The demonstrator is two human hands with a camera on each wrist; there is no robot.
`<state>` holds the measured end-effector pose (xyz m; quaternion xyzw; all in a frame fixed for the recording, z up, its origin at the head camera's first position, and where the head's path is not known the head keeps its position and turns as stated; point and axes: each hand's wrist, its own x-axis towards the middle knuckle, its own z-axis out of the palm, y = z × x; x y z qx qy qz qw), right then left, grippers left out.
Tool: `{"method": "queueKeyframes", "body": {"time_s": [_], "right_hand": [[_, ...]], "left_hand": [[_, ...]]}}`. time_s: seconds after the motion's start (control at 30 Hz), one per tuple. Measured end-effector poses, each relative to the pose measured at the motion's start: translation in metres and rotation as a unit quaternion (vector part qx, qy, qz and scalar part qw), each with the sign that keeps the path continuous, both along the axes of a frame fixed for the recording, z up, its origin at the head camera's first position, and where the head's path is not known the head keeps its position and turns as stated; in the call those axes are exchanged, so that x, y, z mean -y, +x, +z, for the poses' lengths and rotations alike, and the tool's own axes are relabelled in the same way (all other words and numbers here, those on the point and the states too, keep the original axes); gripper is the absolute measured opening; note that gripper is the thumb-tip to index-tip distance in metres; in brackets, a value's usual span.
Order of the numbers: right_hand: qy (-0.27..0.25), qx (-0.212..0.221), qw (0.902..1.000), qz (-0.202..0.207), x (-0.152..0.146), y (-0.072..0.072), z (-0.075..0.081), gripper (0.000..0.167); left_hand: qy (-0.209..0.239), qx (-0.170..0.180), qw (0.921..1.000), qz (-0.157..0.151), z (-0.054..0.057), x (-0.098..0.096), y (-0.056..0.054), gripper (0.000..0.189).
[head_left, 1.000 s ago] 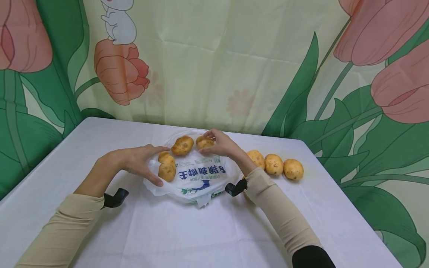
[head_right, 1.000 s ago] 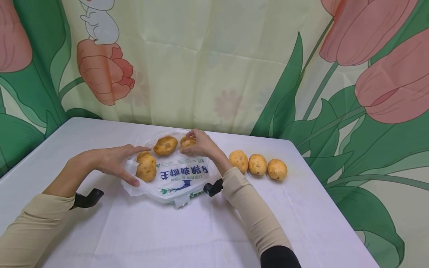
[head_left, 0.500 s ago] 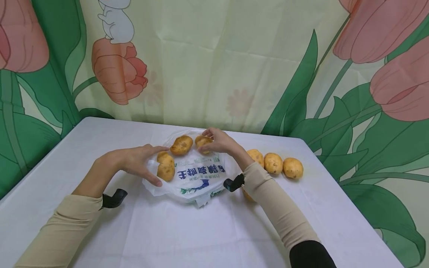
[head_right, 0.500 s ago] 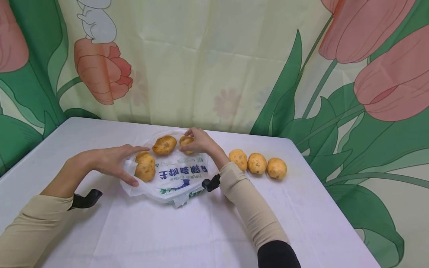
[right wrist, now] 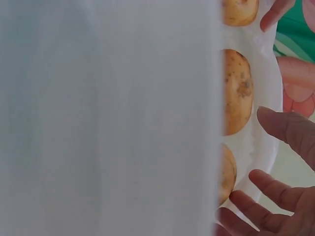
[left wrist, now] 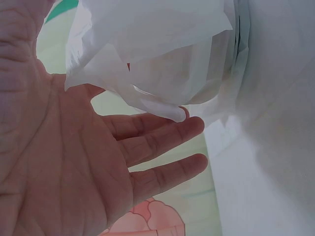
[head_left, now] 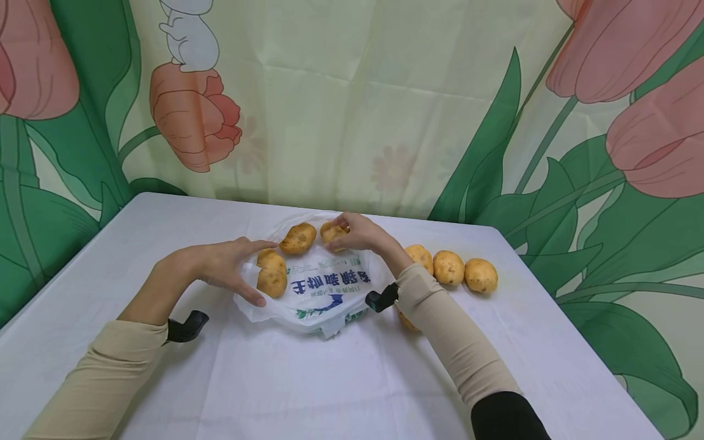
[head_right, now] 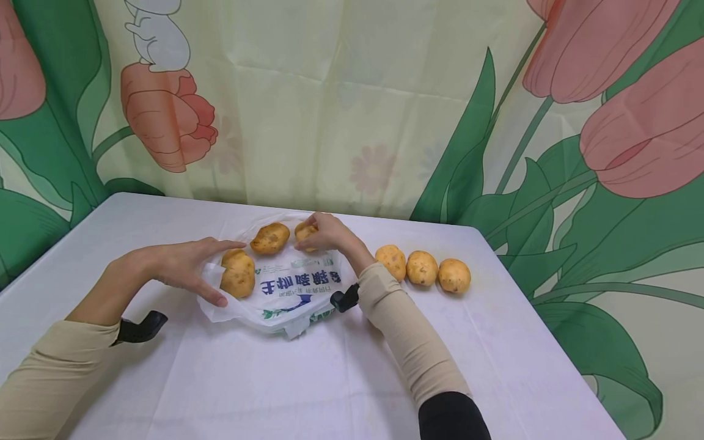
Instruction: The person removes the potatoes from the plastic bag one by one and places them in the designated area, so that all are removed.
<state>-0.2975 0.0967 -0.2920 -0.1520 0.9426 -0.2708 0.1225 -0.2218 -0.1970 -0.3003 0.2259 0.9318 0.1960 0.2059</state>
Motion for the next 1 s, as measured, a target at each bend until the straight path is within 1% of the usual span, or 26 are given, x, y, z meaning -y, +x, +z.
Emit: {"method": "queueKeyframes", "body": {"time_s": [0.33,0.57,0.67,0.8,0.93,1.0], "right_hand": [[0.004,-0.002,1.0,-0.002,-0.002,-0.003,-0.005,0.067],[0.028,-0.025,0.9992,-0.01,-0.001,-0.005,-0.009,0.067],[0.027,-0.033,0.999,-0.017,0.0,-0.006,-0.011,0.065],[0.016,-0.032,0.9989,-0.031,0.002,-0.005,-0.014,0.063],[0.014,-0.036,0.9985,-0.039,0.003,-0.005,-0.02,0.063],[0.017,-0.045,0.998,-0.041,0.004,-0.006,-0.022,0.063]], "left_hand": [[0.001,0.007,1.0,0.006,-0.001,-0.001,0.0,0.118],[0.001,0.007,1.0,0.003,-0.001,-0.003,0.0,0.118],[0.0,0.004,1.0,0.001,0.0,-0.002,0.0,0.117],[-0.002,0.0,1.0,0.001,0.0,-0.002,0.0,0.117],[-0.004,0.002,1.0,0.004,-0.002,-0.003,0.0,0.118],[-0.005,0.004,1.0,0.006,-0.003,-0.003,-0.001,0.119]]}}
